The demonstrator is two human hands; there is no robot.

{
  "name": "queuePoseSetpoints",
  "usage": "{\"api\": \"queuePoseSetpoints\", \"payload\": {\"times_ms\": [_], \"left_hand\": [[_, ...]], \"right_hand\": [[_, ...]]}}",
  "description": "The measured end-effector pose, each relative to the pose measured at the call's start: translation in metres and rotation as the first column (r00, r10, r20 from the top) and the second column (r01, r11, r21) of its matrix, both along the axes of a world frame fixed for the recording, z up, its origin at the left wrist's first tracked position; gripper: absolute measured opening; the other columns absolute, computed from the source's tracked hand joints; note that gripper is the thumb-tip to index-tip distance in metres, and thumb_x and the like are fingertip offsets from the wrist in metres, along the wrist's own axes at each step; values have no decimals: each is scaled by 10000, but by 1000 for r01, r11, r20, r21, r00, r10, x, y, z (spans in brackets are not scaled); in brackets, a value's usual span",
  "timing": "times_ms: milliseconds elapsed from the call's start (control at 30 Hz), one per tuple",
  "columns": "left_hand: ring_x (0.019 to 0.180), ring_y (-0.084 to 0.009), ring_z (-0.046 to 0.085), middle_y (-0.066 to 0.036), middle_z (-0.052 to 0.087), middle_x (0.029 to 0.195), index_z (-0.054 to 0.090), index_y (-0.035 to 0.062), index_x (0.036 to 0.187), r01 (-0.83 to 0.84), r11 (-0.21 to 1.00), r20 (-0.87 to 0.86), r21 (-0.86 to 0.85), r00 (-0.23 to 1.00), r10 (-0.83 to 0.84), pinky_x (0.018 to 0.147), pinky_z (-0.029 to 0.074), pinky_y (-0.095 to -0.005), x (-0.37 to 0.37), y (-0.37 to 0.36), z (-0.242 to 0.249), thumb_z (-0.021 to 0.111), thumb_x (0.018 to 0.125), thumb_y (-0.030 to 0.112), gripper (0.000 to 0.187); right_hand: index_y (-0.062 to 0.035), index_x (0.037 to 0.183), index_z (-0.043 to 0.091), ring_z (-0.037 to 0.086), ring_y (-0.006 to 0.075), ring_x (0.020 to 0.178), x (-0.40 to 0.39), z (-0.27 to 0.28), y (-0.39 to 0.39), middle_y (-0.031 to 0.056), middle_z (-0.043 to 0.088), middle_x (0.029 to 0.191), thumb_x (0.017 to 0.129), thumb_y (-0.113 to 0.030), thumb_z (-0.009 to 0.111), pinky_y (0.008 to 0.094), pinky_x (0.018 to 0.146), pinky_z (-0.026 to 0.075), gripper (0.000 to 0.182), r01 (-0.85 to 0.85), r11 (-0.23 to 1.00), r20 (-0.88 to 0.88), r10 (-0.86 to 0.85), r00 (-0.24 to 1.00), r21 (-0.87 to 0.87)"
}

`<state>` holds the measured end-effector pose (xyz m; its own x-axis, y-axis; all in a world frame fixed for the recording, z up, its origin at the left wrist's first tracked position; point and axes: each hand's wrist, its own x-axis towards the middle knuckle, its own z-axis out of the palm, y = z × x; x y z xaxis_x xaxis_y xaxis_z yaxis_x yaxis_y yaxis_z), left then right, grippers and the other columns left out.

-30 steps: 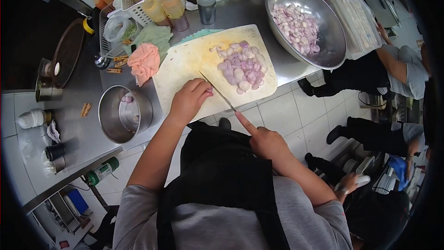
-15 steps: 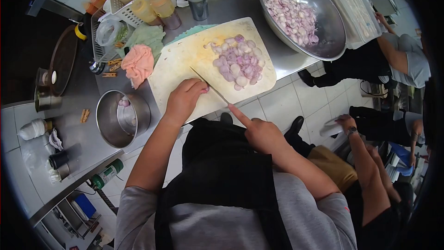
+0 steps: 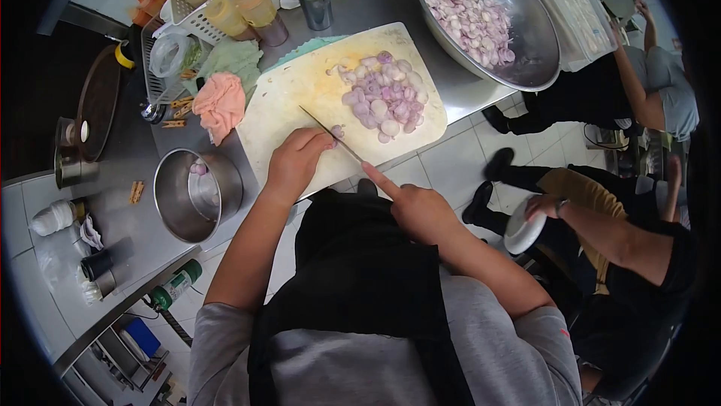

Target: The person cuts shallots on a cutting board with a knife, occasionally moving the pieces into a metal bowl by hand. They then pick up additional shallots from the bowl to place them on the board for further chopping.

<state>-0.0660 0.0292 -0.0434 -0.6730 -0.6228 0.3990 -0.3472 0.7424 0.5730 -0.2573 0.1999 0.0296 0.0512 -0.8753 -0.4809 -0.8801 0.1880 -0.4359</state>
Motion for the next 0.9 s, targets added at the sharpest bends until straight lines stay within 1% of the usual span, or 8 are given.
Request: {"api": "queuePoseSetpoints", "payload": {"times_ms": [67,167,267,367,600,667,733,900], "left_hand": [[897,-230,669,-43,690,961,716,92,928,1,1000,14,-23,1000,-1,736,558,-336,2,0,-1,714,809,60,124],[894,-225,671,-41,689,957,717,92,928,3,999,11,-41,1000,-3,730,558,-335,3,1,-4,718,810,65,121],[891,-223,672,-39,689,959,717,92,927,4,999,16,-50,1000,-3,734,559,-339,4,1,-4,720,811,69,118],[892,-254,670,-70,695,971,716,70,958,-7,1000,-4,13,1000,7,765,551,-344,4,4,-4,741,801,7,171],[897,-249,672,-64,692,971,713,69,952,8,1000,-14,-26,1000,-8,749,556,-341,6,1,-5,720,792,1,174],[884,-269,668,-82,690,968,709,52,950,10,1000,-15,-12,1000,-10,762,549,-349,5,2,-6,738,772,-31,198],[918,-231,679,-49,696,970,718,80,934,11,1000,-10,-29,1000,-11,745,564,-339,6,2,-5,684,817,26,133],[902,-249,673,-65,693,975,713,63,936,14,999,-15,-32,1000,-14,754,557,-345,6,2,-4,700,797,-11,158]], "right_hand": [[-397,1604,106,694,344,697,-2,17,0,192,682,831,905,-68,531,471,651,571,882,-11,990,-6,12,1000,142],[-407,1601,102,699,352,720,4,1,4,199,683,840,904,-71,533,476,666,572,885,27,986,46,-35,998,166],[-414,1599,104,700,360,727,7,-7,-3,204,684,840,902,-72,533,480,673,572,887,39,991,38,-44,998,127],[-412,1600,102,699,357,717,6,-1,-4,205,685,840,897,-74,540,479,667,571,894,41,990,48,-48,998,132],[-391,1603,122,693,340,682,1,12,15,187,675,806,894,-79,552,464,627,570,886,-1,992,20,-1,1000,126],[-383,1606,111,690,331,668,7,-1,9,179,669,790,893,-81,555,452,612,570,892,25,1000,40,-26,999,12],[-383,1607,105,688,330,662,4,-2,4,178,669,793,895,-81,553,453,611,570,894,7,1000,12,-7,1000,5],[-378,1609,106,688,332,662,-1,7,18,178,670,805,908,-75,535,457,612,570,876,-29,996,12,28,1000,87]]}}
